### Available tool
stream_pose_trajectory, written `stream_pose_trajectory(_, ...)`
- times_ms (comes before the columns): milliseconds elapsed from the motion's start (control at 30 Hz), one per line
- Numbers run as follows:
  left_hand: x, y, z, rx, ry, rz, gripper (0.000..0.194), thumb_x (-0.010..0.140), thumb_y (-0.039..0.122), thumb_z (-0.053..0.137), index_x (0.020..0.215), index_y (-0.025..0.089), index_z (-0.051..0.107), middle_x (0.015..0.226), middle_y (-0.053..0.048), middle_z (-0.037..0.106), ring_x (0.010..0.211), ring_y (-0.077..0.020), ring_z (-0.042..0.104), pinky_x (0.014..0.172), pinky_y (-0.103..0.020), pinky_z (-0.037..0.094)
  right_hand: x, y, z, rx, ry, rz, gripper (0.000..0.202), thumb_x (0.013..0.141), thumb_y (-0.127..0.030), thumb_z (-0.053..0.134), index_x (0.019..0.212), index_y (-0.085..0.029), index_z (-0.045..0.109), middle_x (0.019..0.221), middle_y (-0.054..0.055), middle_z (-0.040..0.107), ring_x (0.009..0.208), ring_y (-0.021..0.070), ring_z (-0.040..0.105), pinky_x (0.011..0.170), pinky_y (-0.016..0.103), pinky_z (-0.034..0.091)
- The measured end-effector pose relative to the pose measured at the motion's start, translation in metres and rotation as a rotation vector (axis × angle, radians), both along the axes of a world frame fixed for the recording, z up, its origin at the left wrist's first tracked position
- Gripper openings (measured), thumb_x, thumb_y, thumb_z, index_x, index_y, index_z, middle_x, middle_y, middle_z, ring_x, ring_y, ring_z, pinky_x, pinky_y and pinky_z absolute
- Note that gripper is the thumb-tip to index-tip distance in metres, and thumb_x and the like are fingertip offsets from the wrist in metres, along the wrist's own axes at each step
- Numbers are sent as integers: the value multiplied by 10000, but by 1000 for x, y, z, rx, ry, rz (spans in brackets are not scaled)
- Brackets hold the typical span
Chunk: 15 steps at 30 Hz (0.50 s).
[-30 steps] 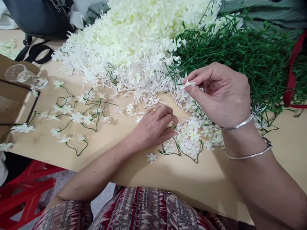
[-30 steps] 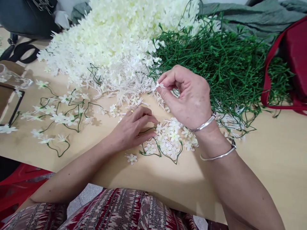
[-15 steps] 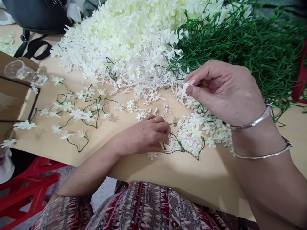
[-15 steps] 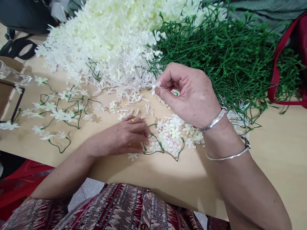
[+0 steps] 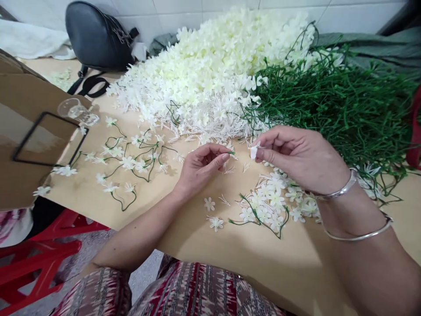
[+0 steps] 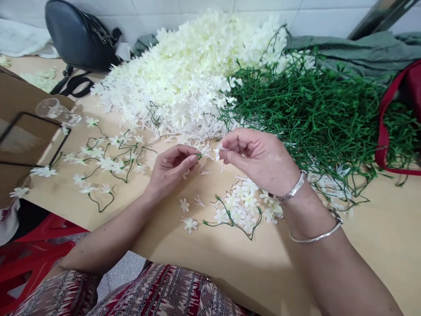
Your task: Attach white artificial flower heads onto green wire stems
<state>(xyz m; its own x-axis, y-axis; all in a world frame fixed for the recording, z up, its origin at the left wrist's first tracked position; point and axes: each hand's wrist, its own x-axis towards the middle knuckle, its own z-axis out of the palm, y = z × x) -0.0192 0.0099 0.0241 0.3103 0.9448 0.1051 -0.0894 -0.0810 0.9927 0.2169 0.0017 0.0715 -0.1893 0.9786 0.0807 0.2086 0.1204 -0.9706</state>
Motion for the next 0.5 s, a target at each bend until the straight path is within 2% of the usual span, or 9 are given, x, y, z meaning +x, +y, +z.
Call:
stream_pose_trajectory(100, 2, 1, -3, -78, -65, 19, 416, 876, 604, 922, 949, 202, 846, 713, 20, 668, 595, -72, 529, 582, -219, 457, -8, 0, -4, -107, 26, 70, 288, 808, -515, 939, 827, -268, 793, 753, 21, 781, 703, 189, 711, 666, 332, 576)
stream_pose_trajectory(200, 2, 1, -2, -114, -87, 26, 443, 853, 625, 931, 936, 197, 853, 691, 21, 657, 595, -71, 509, 574, -217, 433, -14, -1, -10, -169, 60, 84, 284, 812, -514, 930, 835, -265, 795, 763, 23, 786, 732, 191, 725, 705, 334, 599)
stream_pose_trajectory(500, 5, -1, -1, -142, -105, 28, 442, 817, 612, 960, 880, 198, 819, 693, 23, 676, 590, -74, 512, 581, -229, 442, -18, -2, -24, -166, 159, 14, 320, 765, -533, 982, 844, -281, 800, 748, 6, 775, 719, 191, 739, 706, 340, 619)
